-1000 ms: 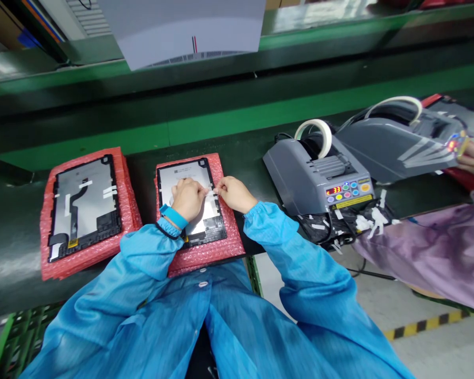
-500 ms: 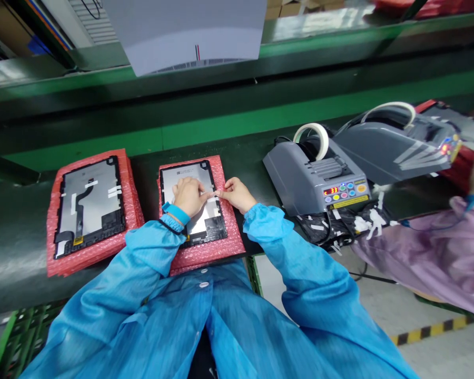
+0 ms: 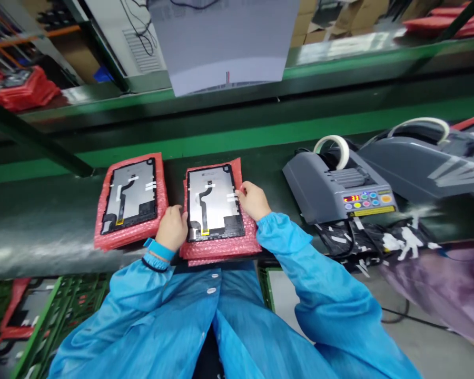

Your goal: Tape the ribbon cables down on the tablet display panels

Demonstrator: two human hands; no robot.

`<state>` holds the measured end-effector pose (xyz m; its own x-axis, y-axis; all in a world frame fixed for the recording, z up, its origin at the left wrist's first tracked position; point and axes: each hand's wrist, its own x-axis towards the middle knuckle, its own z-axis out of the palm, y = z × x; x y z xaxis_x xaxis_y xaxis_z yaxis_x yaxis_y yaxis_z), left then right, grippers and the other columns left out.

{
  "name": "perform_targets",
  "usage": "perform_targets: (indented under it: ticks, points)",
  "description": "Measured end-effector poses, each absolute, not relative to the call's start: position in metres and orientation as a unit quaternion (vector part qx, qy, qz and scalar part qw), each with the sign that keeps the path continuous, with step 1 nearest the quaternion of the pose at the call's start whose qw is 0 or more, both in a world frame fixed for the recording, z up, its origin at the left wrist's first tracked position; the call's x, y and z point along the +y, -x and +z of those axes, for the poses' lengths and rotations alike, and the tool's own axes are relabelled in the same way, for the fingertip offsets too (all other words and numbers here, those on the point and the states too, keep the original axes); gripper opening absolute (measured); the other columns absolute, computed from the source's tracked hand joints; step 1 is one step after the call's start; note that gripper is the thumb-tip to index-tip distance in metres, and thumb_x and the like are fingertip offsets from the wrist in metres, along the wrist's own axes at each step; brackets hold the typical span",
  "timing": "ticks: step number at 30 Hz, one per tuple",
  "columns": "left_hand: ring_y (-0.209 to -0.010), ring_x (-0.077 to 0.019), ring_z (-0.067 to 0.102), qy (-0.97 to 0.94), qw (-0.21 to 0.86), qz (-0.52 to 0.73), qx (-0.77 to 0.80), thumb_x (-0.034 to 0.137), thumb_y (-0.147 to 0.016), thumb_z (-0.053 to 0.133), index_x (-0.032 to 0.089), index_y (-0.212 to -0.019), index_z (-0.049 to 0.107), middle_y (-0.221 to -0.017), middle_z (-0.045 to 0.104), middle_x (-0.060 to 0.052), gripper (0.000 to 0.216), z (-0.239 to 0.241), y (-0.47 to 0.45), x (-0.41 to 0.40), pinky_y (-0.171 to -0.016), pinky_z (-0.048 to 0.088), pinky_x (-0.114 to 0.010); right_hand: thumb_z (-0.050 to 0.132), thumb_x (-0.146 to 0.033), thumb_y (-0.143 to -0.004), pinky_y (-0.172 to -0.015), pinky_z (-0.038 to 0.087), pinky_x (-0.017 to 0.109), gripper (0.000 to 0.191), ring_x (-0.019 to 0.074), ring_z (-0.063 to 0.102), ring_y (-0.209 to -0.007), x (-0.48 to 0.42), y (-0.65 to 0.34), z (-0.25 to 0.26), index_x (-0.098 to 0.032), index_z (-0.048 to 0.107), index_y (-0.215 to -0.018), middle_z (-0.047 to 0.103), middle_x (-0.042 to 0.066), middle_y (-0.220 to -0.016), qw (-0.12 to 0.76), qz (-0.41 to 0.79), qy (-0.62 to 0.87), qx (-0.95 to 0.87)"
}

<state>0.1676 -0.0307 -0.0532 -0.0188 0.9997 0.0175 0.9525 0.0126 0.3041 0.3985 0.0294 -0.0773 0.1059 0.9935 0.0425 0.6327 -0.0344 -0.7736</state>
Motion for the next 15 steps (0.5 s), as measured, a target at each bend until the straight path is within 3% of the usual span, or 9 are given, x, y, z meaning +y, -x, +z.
perform_targets:
  ticks: [4,7,11,15]
  points:
    - [-0.098,-0.0240,0.064,-0.669,0.187,0.133,0.706,0.015,-0.090,0.039,0.013,-0.098,0.058,-0.100,0.067,-0.015,0.020,-0.061,-0.164,-0.031,-0.088,0.048,-0.036,0.062,-0.029,-0.071,-0.066,0.042,0.031,0.021,0.0188,0.054,-0.065,0.030,-0.384,-0.066,-0.024,0.043,-0.074,0.054,0.000,-0.067,0.381,0.256,0.683,-0.569]
    - [-0.093,-0.0213,0.066,-0.634,0.240,0.192,0.709,0.014,-0.089,0.045,0.015,-0.100,0.056,-0.094,0.070,-0.011,0.016,-0.064,-0.162,-0.028,-0.086,0.050,-0.033,0.072,-0.028,-0.057,-0.068,0.047,0.033,0.035,0.0197,0.058,-0.069,0.033,-0.379,-0.063,-0.022,0.047,-0.080,0.059,0.000,-0.070,0.415,0.355,0.664,-0.510]
    - [-0.087,-0.0194,0.067,-0.596,0.301,0.246,0.703,0.014,-0.089,0.047,0.012,-0.110,0.051,-0.088,0.069,-0.010,0.022,-0.069,-0.161,-0.028,-0.083,0.050,-0.031,0.074,-0.026,-0.052,-0.068,0.052,0.034,0.034,0.0195,0.063,-0.068,0.030,-0.379,-0.061,-0.019,0.054,-0.078,0.065,0.001,-0.070,0.447,0.532,0.566,-0.445]
    - [-0.083,-0.0196,0.066,-0.578,0.314,0.298,0.692,0.013,-0.087,0.048,0.013,-0.108,0.052,-0.085,0.067,-0.008,0.020,-0.076,-0.162,-0.029,-0.081,0.050,-0.031,0.078,-0.023,-0.044,-0.066,0.053,0.035,0.038,0.0218,0.066,-0.067,0.022,-0.378,-0.056,-0.019,0.053,-0.072,0.067,0.001,-0.066,0.437,0.582,0.563,-0.392]
